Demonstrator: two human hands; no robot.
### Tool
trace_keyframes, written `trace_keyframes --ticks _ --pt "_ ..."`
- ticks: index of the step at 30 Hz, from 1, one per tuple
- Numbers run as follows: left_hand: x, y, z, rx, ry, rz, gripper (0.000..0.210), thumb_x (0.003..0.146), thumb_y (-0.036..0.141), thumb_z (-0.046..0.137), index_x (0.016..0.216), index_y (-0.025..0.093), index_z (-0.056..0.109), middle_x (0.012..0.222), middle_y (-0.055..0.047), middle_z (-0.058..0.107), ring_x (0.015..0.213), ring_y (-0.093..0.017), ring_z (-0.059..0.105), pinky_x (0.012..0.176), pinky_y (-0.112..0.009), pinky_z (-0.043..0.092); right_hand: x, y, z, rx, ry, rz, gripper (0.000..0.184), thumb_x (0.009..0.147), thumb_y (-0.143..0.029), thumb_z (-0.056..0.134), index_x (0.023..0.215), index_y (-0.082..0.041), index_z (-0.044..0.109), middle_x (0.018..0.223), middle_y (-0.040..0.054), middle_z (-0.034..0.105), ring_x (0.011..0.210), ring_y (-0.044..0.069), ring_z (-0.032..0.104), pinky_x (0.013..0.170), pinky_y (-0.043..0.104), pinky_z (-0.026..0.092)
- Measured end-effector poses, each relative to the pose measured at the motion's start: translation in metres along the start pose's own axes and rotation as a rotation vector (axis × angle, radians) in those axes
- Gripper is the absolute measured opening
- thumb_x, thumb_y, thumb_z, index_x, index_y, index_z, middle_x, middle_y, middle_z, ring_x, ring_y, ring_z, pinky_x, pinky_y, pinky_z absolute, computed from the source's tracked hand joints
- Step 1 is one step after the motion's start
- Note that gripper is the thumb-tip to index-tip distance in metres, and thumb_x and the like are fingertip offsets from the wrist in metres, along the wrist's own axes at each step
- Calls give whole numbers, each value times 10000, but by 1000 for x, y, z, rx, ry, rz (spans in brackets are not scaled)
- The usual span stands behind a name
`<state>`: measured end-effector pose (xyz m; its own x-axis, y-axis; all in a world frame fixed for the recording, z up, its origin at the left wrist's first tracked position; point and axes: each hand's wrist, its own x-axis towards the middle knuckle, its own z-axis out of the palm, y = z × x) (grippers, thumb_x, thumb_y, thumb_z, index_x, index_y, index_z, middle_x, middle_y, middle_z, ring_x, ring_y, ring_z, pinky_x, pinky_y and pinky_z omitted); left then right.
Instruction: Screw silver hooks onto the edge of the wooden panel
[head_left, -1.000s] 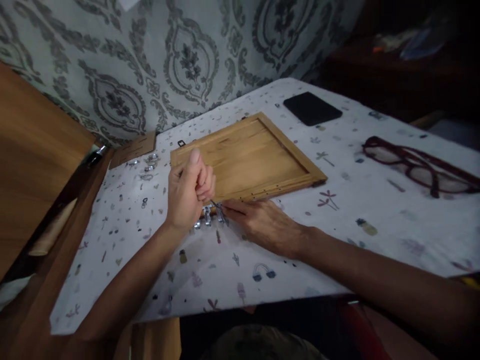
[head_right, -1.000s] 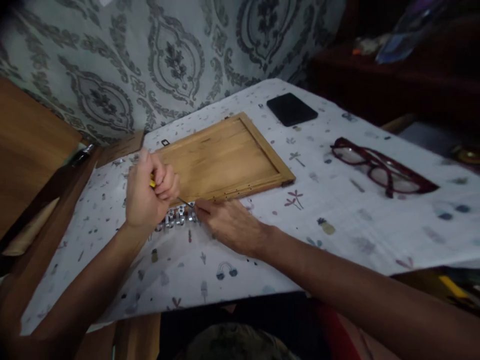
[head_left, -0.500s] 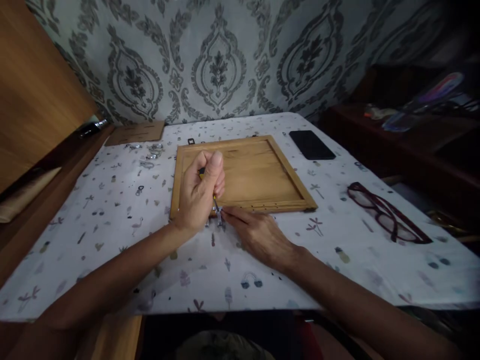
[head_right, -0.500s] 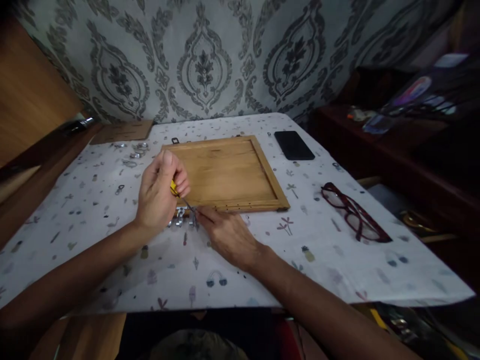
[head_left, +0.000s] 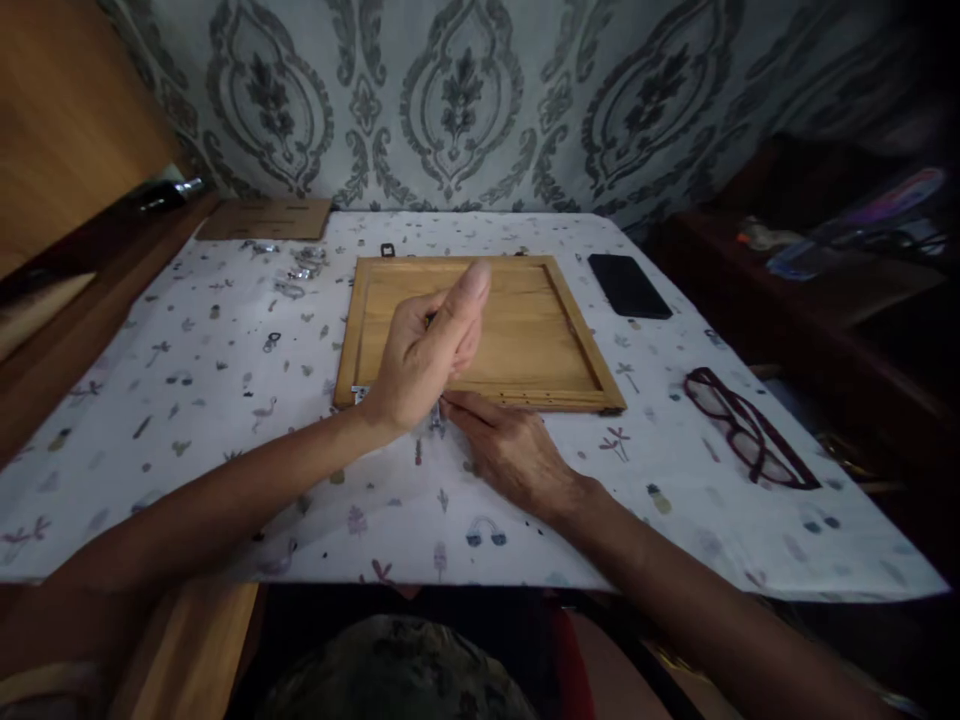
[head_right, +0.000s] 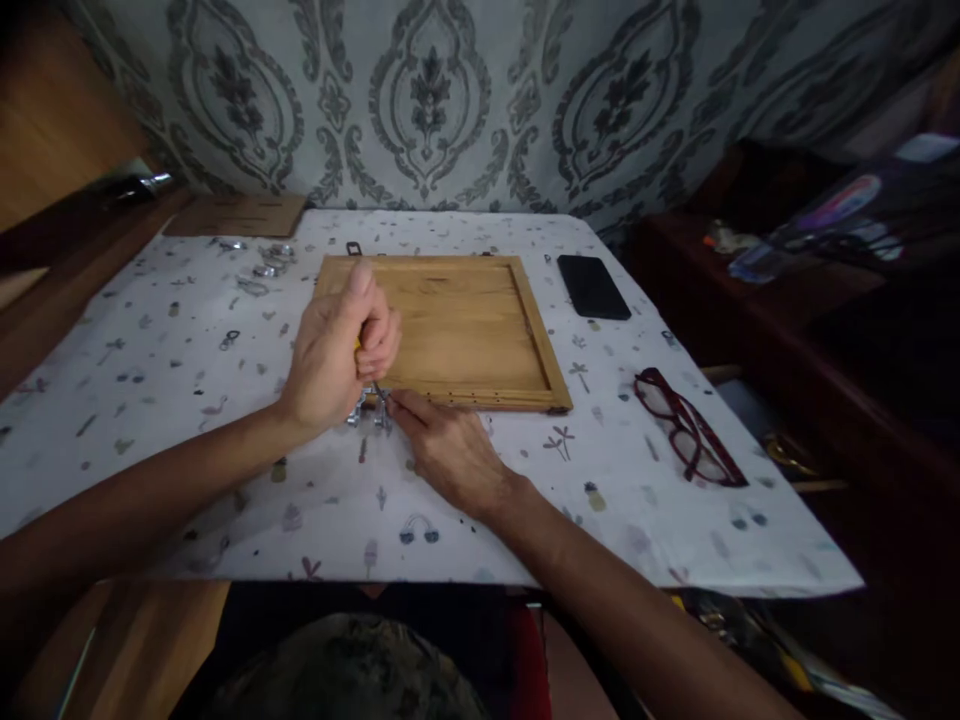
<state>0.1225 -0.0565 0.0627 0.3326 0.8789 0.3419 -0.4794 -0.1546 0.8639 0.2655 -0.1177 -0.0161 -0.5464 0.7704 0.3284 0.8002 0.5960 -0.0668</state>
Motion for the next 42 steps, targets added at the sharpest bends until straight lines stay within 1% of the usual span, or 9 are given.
trace_keyframes --ticks 3,7,13,19,21,25,28,33,42 --pt "3 1 0 -48 -14 -47 589 961 354 666 491 165 368 470 54 290 403 -31 289 399 -190 208 0 1 1 3 21 -17 499 831 30 468 1257 -116 682 1282 145 725 861 197 758 709 310 638" --pt "10 2 -1 -1 -50 -61 622 1016 411 554 494 178 308 450 65 239 377 -26 240 374 -186 180 -1 2 3 16 56 -33 475 849 41 434 1224 -82 697 1266 159 733 847 214 771 715 341 657" --pt "19 -2 -3 -5 -149 -104 643 952 442 651 459 189 325 426 64 265 368 -36 296 372 -190 225 -1 -1 1 40 56 -14 451 913 19 415 1248 -99 694 1255 141 739 908 211 776 758 327 663" --pt "17 -2 -4 60 -216 -65 622 1018 441 521 487 196 310 448 64 249 383 -32 293 394 -181 239 -1 0 2 33 68 -26 473 882 36 417 1246 -85 694 1251 157 740 893 224 778 739 346 666" --pt "14 -2 -3 103 -207 -27 570 1043 400 483 537 190 322 488 67 256 405 -26 285 400 -171 234 -1 1 3 24 80 -36 476 865 39 423 1232 -82 701 1239 159 745 875 226 780 729 350 667" --pt "8 -2 -1 114 -81 16 422 1047 245 506 660 181 350 601 65 279 473 -18 312 439 -149 272 0 2 4 -1 116 -45 447 881 28 413 1189 -77 720 1183 159 766 814 223 784 689 337 669" --pt "7 -2 -1 65 -34 43 416 1057 208 481 664 179 346 604 65 258 461 -16 273 427 -158 242 0 1 4 -10 133 -52 443 884 32 411 1176 -80 725 1174 152 771 815 219 788 692 322 671" --pt "11 -1 -7 67 -39 106 475 1074 230 434 613 180 333 541 64 245 433 -31 246 409 -188 225 0 1 3 -15 151 -52 463 875 43 400 1168 -106 724 1189 127 771 829 203 789 699 307 673" --pt "10 -2 -6 72 -42 87 539 1085 362 404 593 181 281 514 55 235 427 -39 222 397 -204 222 1 0 2 -10 181 -74 415 896 21 402 1139 -70 727 1162 151 776 780 208 789 631 306 666"
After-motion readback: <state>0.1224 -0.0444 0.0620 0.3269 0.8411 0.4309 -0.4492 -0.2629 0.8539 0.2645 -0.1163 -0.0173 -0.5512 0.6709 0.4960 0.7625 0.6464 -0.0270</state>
